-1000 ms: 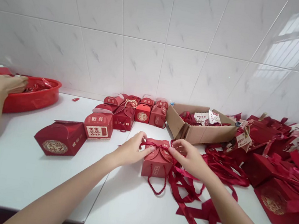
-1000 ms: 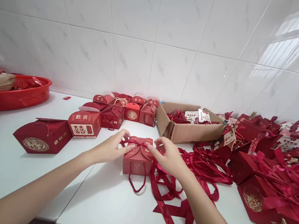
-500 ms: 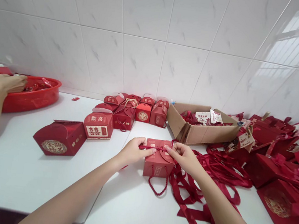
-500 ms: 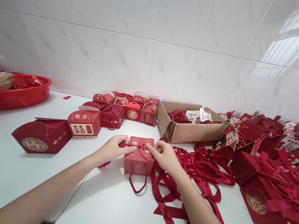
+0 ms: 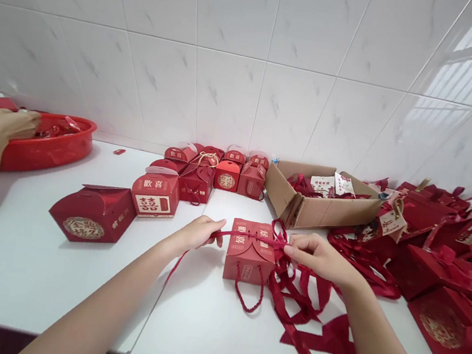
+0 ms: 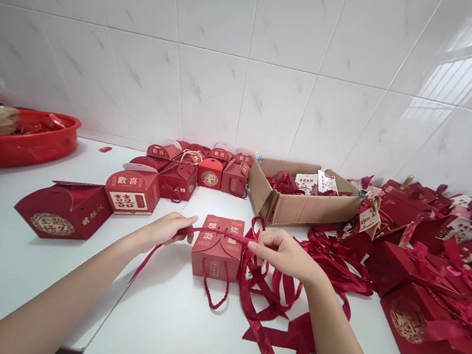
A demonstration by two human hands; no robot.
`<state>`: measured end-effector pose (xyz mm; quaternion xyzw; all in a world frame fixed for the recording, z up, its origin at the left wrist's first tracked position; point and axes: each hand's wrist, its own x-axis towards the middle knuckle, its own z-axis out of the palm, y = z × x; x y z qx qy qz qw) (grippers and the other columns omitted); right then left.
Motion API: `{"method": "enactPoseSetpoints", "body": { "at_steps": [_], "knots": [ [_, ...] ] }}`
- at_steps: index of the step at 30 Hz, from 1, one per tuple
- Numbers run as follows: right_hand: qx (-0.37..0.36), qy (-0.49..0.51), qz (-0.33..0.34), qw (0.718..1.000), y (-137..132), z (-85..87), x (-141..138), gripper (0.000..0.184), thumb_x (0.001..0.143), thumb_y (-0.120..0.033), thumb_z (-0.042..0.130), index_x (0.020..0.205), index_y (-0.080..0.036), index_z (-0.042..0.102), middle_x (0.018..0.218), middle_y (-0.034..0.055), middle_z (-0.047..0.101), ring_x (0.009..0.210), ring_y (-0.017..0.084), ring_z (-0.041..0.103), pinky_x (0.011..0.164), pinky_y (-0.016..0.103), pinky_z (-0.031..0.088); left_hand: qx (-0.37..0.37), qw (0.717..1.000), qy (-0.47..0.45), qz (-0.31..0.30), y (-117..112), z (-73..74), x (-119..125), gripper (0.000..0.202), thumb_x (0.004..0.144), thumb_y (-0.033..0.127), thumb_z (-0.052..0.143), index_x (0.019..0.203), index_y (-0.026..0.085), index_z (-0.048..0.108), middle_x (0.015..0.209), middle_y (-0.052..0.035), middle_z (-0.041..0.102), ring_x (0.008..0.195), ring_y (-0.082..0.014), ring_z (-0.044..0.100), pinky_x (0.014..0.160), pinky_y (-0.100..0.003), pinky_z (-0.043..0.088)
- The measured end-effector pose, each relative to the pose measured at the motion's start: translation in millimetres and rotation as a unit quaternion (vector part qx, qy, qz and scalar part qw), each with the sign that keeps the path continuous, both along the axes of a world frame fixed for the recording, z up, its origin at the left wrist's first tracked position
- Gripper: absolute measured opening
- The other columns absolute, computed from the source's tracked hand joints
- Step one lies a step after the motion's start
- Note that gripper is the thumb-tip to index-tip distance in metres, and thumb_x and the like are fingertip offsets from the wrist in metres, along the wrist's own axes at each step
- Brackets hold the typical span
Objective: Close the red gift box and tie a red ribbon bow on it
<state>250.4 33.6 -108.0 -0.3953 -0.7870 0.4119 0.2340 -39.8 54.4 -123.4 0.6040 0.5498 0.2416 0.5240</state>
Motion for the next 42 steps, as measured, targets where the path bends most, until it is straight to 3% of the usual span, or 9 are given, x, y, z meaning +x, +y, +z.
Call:
{"method": "enactPoseSetpoints", "body": {
  "at_steps": [4,8,15,19,22,27,31,36,42],
  "knots": [
    [0.105,-0.12,-0.1,0.982,3.7,-1.4,2.5,0.039,0.084,-0.04,0.053,0.052,-0.017,0.051,0.062,0.0004,0.05,0.058,0.014,0.046,0.056,0.028,0.035,-0.033,0.998,-0.021,-0.045,-1.6,15.5,-10.3,0.046,0.076,0.054,0.05,0.06,0.014,0.064,0.044,0.0046,0.03,0.042,-0.0081,0.022,0.046,-0.025,0.016],
    [0.182,-0.129,-0.19,0.956,10.3,-11.2,-4.4,0.028,0.083,-0.036,0.054,0.063,-0.017,0.061,0.075,0.0047,0.057,0.067,0.018,0.055,0.065,0.031,0.041,-0.018,0.998,-0.05,-0.016,-2.5,18.7,-10.2,0.051,0.078,0.063,0.045,0.062,0.016,0.058,0.049,0.0021,0.043,0.044,-0.009,0.035,0.048,-0.024,0.024],
    [-0.031,0.081,-0.218,0.972,6.0,-6.2,-15.5,0.044,0.082,-0.063,0.049,0.07,-0.02,0.044,0.062,-0.0013,0.051,0.059,0.014,0.05,0.055,0.025,0.038,0.023,1.0,-0.015,0.009,0.7,-5.2,-2.6,0.058,0.075,0.07,0.045,0.064,0.015,0.057,0.059,-0.0013,0.055,0.056,-0.0141,0.051,0.062,-0.028,0.039],
    [-0.177,0.088,-0.151,0.969,7.7,-8.2,-12.2,0.053,0.085,-0.067,0.04,0.07,-0.017,0.049,0.058,0.0008,0.056,0.055,0.013,0.052,0.061,0.027,0.043,0.21,0.974,0.009,0.082,-4.2,-5.6,5.1,0.036,0.076,0.054,0.059,0.074,0.018,0.054,0.076,0.0006,0.057,0.074,-0.0144,0.054,0.073,-0.026,0.041],
    [-0.211,0.111,-0.091,0.967,10.2,-11.4,-5.8,0.048,0.084,-0.06,0.051,0.065,-0.015,0.052,0.057,0.0008,0.056,0.054,0.011,0.05,0.06,0.025,0.041,0.328,0.937,0.004,0.121,-11.0,0.0,12.8,0.022,0.079,0.04,0.06,0.083,0.02,0.052,0.088,-0.0007,0.057,0.086,-0.0154,0.054,0.082,-0.026,0.041],
    [-0.257,0.275,-0.065,0.924,10.6,-8.4,-3.9,0.03,0.073,-0.042,0.073,0.069,-0.015,0.06,0.061,-0.0027,0.053,0.053,0.007,0.045,0.053,0.021,0.037,0.367,0.93,-0.005,0.03,-22.4,17.1,31.3,0.013,0.082,0.032,0.058,0.083,0.019,0.056,0.088,-0.0016,0.059,0.087,-0.0155,0.056,0.083,-0.028,0.042],
    [-0.239,0.3,-0.031,0.923,5.2,-4.6,-9.8,0.021,0.07,-0.031,0.078,0.081,-0.016,0.069,0.07,-0.001,0.06,0.06,0.006,0.052,0.059,0.018,0.042,0.397,0.913,0.071,-0.064,-26.6,28.7,52.2,0.016,0.079,0.035,0.063,0.083,0.021,0.059,0.088,-0.0002,0.063,0.085,-0.0167,0.057,0.087,-0.034,0.038],
    [-0.22,0.356,-0.004,0.908,-1.8,-3.7,-17.5,0.023,0.072,-0.024,0.077,0.094,-0.022,0.071,0.087,0.0013,0.068,0.074,0.009,0.062,0.072,0.021,0.048,0.485,0.855,0.175,-0.062,-27.6,32.2,73.5,0.019,0.074,0.027,0.064,0.089,0.021,0.055,0.093,0.0007,0.064,0.088,-0.0185,0.056,0.086,-0.038,0.031],
    [-0.194,0.375,-0.044,0.906,-1.1,-3.3,-20.4,0.024,0.071,-0.025,0.077,0.092,-0.022,0.066,0.073,-0.0024,0.066,0.062,0.008,0.06,0.065,0.021,0.048,0.573,0.804,0.156,-0.003,-28.6,33.0,75.2,0.007,0.076,0.013,0.053,0.077,0.019,0.056,0.085,0.0019,0.063,0.086,-0.0141,0.058,0.081,-0.033,0.032]
  ]
}}
